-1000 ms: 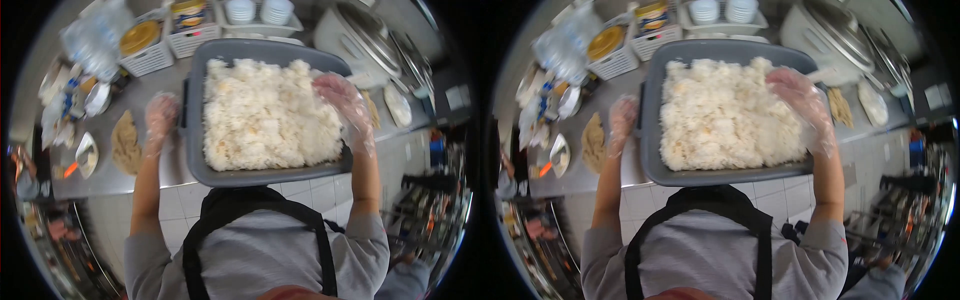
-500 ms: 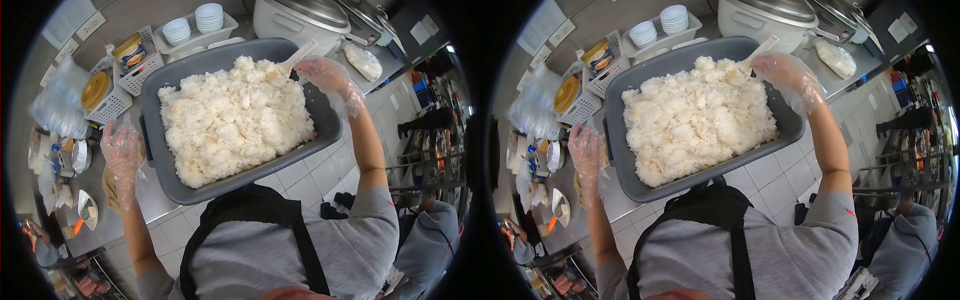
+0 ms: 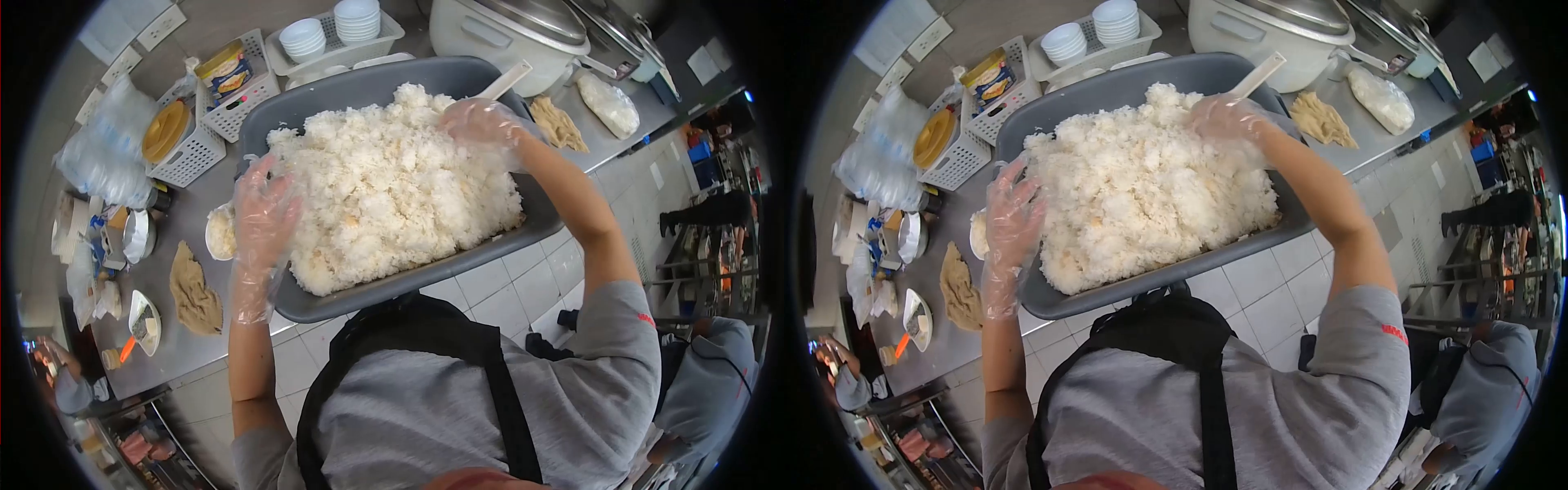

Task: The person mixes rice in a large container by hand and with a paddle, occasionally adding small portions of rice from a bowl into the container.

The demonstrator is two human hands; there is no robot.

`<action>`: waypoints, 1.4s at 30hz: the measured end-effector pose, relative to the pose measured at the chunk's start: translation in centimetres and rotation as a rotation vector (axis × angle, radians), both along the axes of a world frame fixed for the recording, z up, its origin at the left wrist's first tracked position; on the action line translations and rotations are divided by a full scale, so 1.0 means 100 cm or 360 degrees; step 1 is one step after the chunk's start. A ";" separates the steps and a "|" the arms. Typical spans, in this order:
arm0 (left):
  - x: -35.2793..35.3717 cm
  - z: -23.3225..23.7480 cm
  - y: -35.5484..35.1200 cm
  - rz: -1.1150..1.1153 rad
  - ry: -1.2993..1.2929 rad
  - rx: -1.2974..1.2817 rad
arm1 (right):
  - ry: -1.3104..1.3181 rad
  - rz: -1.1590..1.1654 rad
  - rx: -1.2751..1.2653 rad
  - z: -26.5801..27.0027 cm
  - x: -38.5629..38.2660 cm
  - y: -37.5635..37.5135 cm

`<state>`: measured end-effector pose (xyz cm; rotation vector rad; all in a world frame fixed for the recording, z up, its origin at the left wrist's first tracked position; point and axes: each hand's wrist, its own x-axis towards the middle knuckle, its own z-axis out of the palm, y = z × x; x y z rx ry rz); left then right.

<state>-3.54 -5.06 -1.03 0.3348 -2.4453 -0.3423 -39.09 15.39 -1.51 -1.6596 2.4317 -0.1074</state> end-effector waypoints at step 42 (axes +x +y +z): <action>0.016 -0.005 -0.014 0.0398 -0.0164 0.0533 | 0.1103 0.0126 0.0804 0.070 0.161 0.104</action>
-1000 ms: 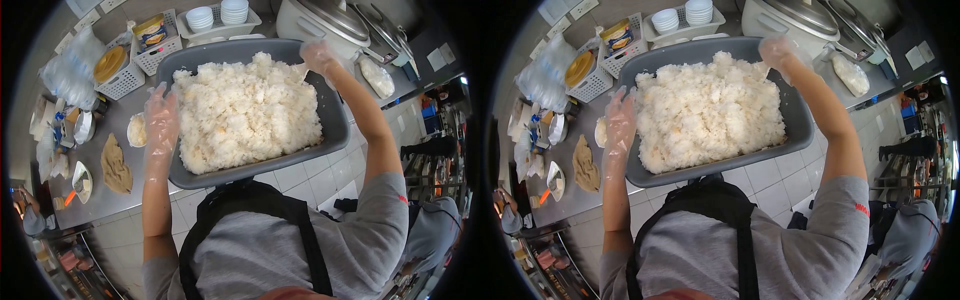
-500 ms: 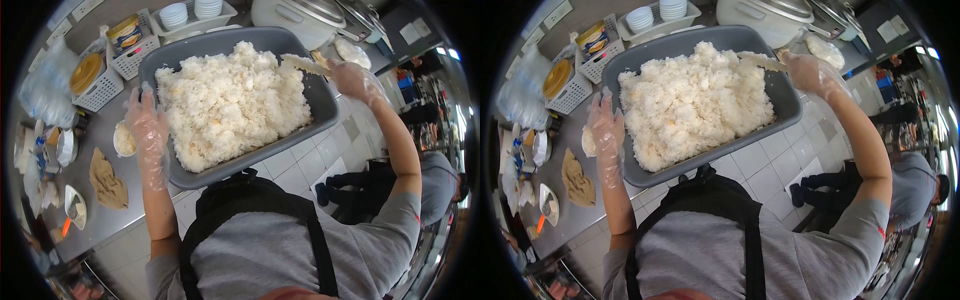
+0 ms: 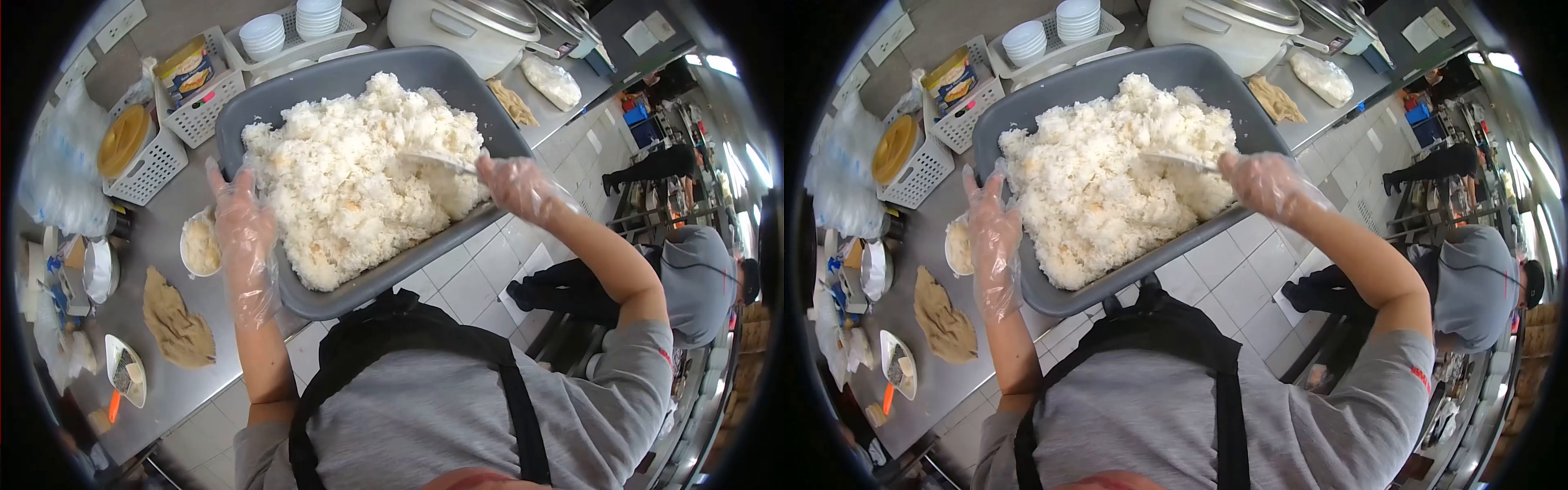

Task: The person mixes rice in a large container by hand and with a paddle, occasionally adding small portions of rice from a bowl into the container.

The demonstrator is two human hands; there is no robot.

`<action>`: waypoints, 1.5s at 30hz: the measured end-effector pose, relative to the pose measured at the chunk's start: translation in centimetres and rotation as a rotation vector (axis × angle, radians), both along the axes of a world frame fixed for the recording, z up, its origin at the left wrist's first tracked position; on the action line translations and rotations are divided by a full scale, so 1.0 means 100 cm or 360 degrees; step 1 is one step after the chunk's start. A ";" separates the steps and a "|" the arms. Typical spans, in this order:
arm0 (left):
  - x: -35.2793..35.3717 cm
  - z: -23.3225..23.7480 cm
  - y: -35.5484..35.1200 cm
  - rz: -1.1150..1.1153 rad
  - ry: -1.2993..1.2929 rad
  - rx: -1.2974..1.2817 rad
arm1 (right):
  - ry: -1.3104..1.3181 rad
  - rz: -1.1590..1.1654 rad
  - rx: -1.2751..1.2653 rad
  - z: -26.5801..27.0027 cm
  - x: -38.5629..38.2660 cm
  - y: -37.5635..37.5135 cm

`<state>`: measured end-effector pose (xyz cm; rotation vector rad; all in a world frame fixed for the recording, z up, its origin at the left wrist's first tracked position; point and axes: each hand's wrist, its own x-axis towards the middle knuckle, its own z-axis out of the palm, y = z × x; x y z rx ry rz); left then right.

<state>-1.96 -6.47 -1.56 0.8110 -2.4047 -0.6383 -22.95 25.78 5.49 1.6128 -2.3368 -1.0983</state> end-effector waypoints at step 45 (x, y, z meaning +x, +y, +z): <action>-0.061 0.024 0.108 -0.0782 -0.0033 0.1076 | -0.1052 0.0117 -0.0811 -0.025 -0.053 -0.017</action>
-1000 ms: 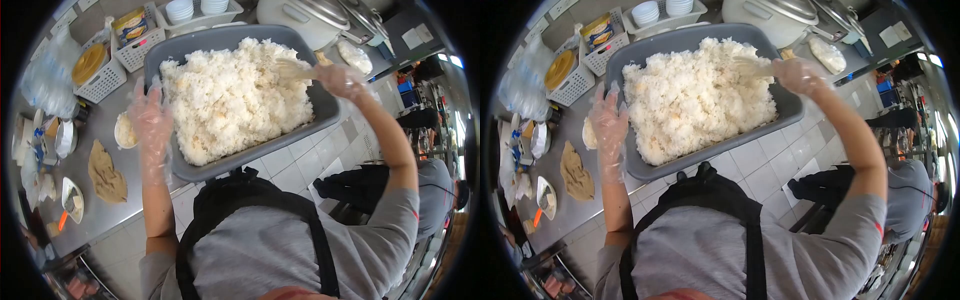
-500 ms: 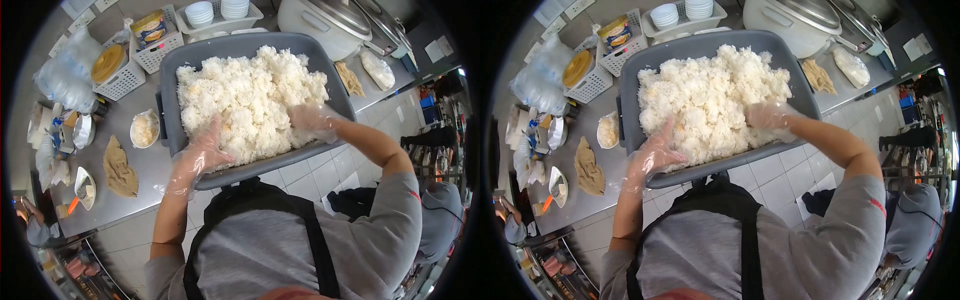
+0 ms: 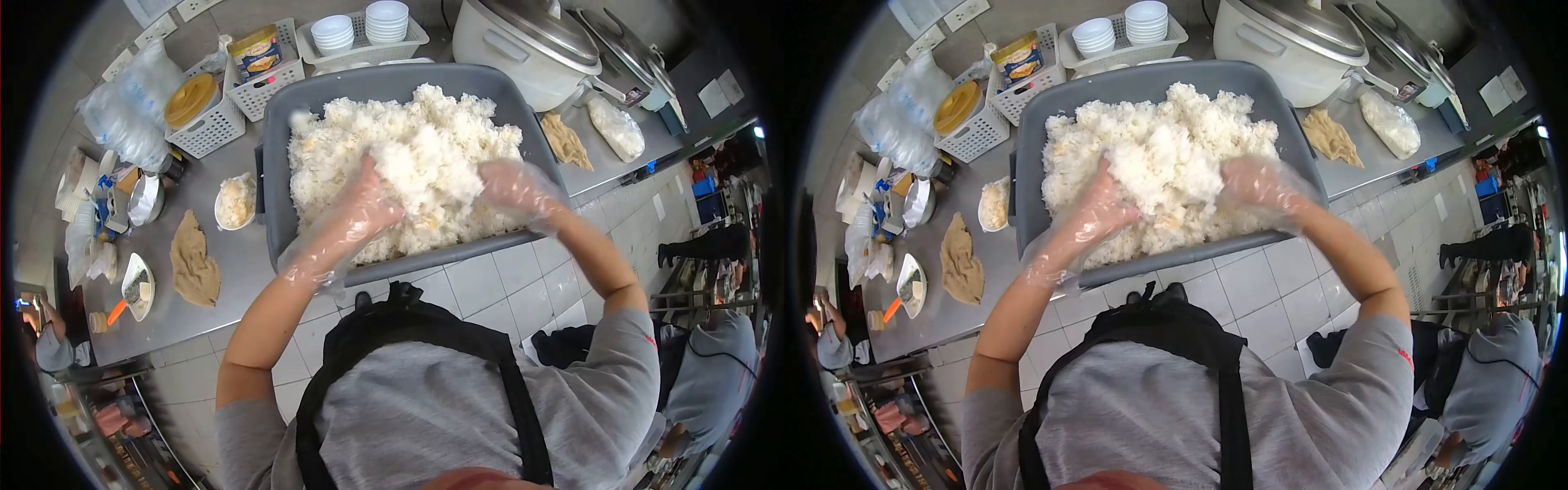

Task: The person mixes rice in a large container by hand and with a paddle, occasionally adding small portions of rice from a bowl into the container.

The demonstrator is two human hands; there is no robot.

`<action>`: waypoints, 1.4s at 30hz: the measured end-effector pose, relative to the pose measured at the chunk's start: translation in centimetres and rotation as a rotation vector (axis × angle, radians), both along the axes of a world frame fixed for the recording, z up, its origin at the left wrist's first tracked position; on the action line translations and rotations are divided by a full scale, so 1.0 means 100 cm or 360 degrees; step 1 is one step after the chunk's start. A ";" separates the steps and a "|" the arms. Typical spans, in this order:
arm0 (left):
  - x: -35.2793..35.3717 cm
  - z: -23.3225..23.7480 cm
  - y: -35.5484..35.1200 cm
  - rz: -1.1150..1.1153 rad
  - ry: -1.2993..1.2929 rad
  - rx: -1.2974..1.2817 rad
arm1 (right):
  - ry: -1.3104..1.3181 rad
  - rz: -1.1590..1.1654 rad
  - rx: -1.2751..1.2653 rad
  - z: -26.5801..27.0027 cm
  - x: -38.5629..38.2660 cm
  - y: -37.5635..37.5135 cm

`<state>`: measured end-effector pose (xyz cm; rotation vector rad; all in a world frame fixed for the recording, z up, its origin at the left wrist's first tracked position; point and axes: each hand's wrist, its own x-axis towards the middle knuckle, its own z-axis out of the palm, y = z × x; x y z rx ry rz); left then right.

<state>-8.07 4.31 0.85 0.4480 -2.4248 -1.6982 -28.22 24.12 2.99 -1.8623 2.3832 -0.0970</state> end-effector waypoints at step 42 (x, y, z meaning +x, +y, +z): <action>-0.070 -0.031 -0.021 -0.0548 0.0635 -0.1563 | 0.1299 0.0084 -0.0061 -0.021 -0.061 -0.094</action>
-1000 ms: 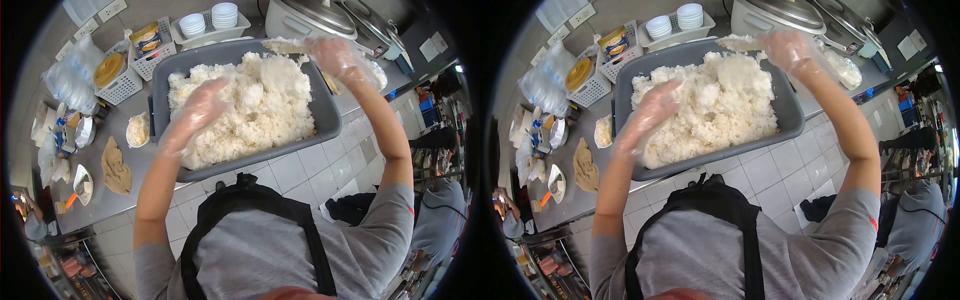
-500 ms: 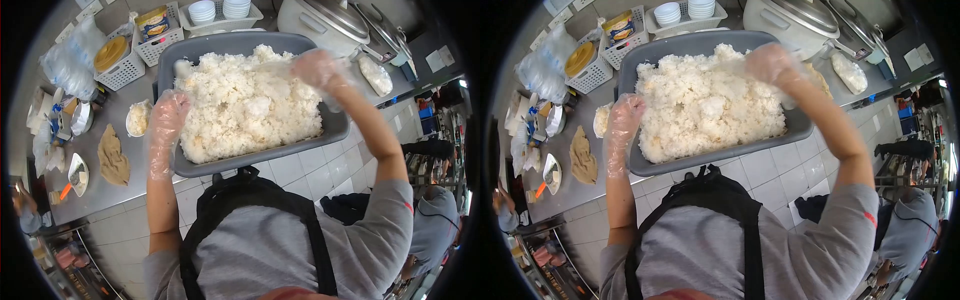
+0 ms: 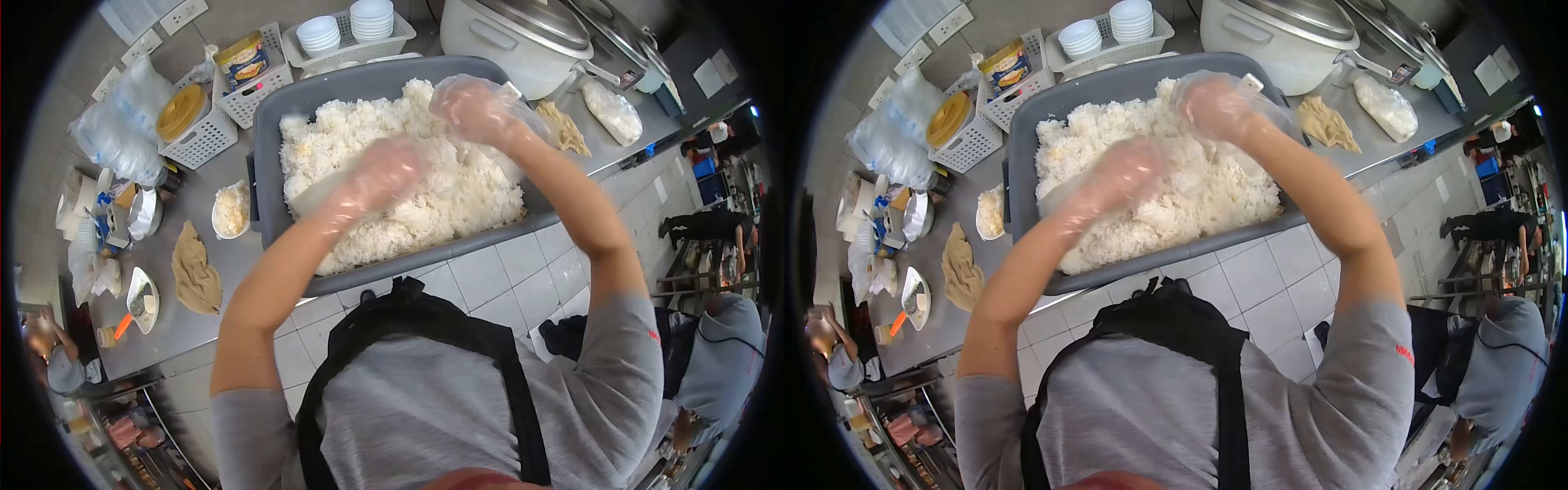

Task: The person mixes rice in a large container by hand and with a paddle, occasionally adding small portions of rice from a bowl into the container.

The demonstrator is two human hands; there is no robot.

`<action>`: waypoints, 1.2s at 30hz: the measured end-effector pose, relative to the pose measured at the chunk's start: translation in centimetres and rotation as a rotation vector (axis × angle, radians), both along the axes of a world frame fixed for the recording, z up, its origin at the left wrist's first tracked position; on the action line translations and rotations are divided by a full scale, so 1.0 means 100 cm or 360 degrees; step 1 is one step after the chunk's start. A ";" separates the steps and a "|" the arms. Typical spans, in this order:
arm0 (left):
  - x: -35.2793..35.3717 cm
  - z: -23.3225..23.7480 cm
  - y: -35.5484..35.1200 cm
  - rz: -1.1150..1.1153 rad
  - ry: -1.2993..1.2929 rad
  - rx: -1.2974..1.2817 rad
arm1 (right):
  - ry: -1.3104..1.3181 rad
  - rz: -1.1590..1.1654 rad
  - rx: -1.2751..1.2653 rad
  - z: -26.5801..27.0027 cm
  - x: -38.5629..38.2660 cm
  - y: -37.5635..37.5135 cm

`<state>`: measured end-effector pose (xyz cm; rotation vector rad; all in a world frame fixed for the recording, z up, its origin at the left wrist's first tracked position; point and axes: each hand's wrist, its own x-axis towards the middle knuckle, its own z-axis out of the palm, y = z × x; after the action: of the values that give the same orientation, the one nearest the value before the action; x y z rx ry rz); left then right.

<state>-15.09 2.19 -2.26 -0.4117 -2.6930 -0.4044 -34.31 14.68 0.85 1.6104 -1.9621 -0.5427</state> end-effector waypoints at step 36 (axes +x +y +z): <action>0.173 0.051 -0.125 0.1417 0.0378 0.0179 | -0.1628 0.0028 -0.0295 -0.024 0.088 -0.005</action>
<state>2.20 -10.36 2.82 0.7112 -2.3061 -0.2108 -25.52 14.22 -1.51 1.9672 -2.5490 0.6041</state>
